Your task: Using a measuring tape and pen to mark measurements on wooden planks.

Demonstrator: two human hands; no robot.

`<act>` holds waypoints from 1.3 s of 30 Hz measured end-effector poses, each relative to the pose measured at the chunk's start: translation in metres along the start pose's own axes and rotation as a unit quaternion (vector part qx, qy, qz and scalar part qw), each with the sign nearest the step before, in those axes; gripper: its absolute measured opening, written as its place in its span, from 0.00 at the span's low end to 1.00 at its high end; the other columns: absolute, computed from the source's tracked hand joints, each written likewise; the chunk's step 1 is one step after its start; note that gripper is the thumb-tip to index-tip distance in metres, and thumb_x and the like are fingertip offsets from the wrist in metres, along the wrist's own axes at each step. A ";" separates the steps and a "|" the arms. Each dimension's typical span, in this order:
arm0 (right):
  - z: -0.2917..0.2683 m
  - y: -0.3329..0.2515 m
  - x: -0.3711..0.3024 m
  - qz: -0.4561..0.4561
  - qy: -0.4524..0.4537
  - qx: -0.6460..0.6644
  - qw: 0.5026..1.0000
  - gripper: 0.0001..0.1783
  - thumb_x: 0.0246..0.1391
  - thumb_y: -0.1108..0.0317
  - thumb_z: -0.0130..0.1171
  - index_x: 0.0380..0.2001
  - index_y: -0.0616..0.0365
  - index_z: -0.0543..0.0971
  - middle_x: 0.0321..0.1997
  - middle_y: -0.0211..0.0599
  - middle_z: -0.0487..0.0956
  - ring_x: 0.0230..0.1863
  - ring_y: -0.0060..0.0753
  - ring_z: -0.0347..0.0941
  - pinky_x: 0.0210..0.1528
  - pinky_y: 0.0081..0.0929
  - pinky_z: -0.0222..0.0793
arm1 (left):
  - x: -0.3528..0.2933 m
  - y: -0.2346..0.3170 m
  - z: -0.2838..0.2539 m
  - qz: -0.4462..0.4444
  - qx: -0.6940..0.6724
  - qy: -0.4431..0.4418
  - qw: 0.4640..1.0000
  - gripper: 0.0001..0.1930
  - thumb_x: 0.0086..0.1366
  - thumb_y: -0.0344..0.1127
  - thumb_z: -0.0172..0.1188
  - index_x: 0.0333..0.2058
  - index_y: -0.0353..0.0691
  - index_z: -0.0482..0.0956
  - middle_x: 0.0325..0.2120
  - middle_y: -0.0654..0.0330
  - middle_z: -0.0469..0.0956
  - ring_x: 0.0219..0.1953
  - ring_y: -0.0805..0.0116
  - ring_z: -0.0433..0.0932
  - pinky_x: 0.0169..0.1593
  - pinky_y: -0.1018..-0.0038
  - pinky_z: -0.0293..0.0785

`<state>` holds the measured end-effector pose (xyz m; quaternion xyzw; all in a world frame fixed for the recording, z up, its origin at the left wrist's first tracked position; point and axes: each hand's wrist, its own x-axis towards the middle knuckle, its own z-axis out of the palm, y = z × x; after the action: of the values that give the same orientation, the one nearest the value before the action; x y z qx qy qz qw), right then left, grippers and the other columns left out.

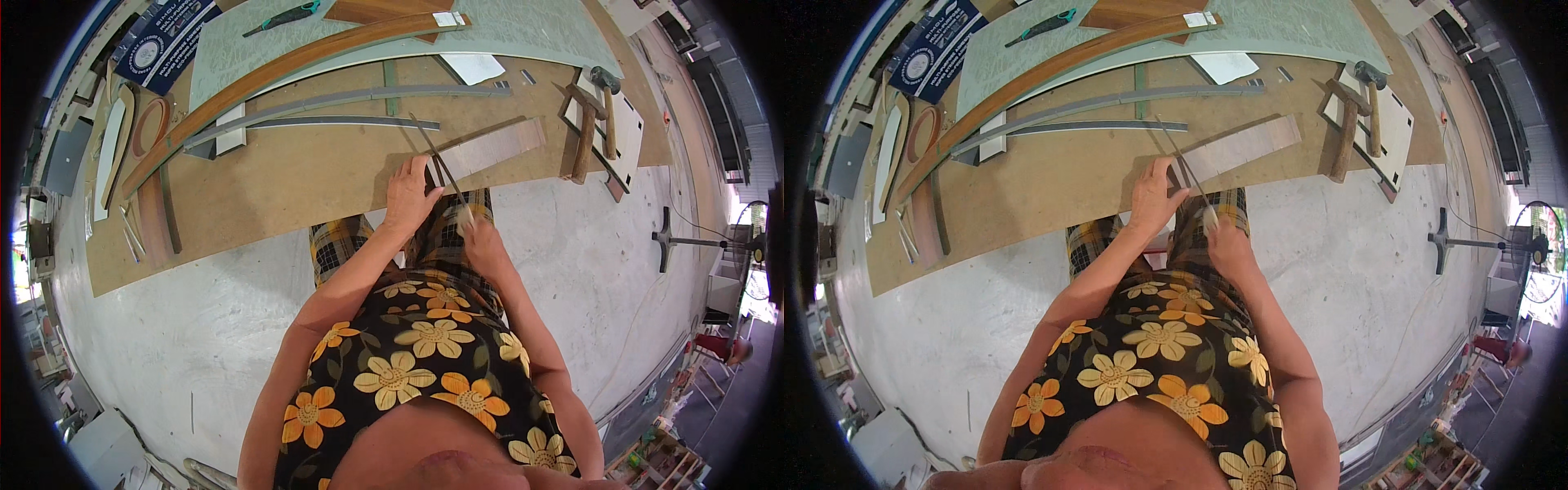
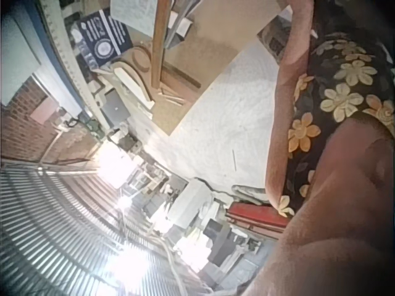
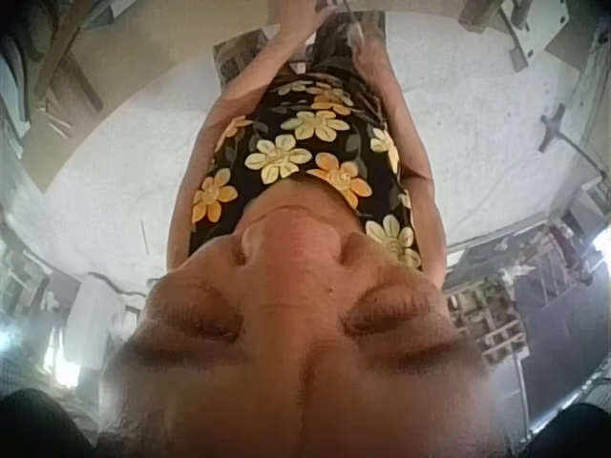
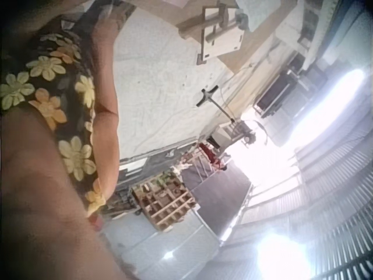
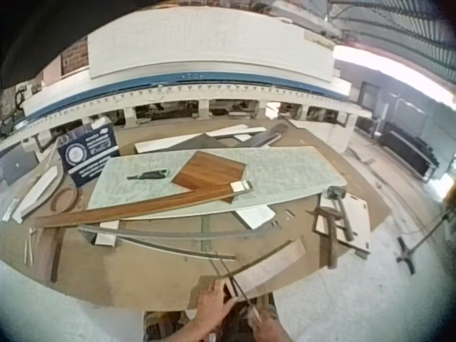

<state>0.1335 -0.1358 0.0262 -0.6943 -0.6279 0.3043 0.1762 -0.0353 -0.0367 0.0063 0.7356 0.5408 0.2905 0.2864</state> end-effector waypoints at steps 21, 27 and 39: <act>-0.006 0.025 0.047 -0.183 0.043 -0.124 0.974 0.12 0.63 0.67 0.51 0.39 0.68 0.72 0.32 0.72 0.75 0.39 0.75 0.72 0.38 0.57 0.70 | 0.007 -0.005 -0.002 -0.022 -0.024 0.018 0.999 0.34 0.52 0.37 0.72 0.54 0.38 0.64 0.45 0.43 0.74 0.46 0.38 0.77 0.46 0.52 0.75; -0.022 -0.017 0.024 -0.080 0.013 -0.001 0.997 0.14 0.67 0.63 0.47 0.37 0.67 0.72 0.23 0.58 0.74 0.25 0.60 0.74 0.30 0.49 0.68 | 0.002 -0.011 0.008 -0.045 -0.055 0.046 0.996 0.35 0.48 0.38 0.73 0.53 0.38 0.63 0.45 0.42 0.73 0.45 0.39 0.76 0.48 0.51 0.74; -0.037 -0.047 0.016 -0.069 0.104 0.166 0.978 0.20 0.71 0.56 0.45 0.26 0.56 0.68 0.13 0.25 0.65 0.11 0.16 0.61 0.11 0.18 0.54 | 0.018 0.005 0.020 -0.235 -0.602 0.020 0.763 0.19 0.65 0.31 0.63 0.50 0.34 0.66 0.28 0.56 0.77 0.23 0.70 0.80 0.21 0.75 0.73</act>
<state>0.1216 -0.1076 0.0807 -0.6381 -0.5933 0.3181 0.3738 -0.0129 -0.0223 -0.0012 0.2562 0.4161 0.4943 0.7189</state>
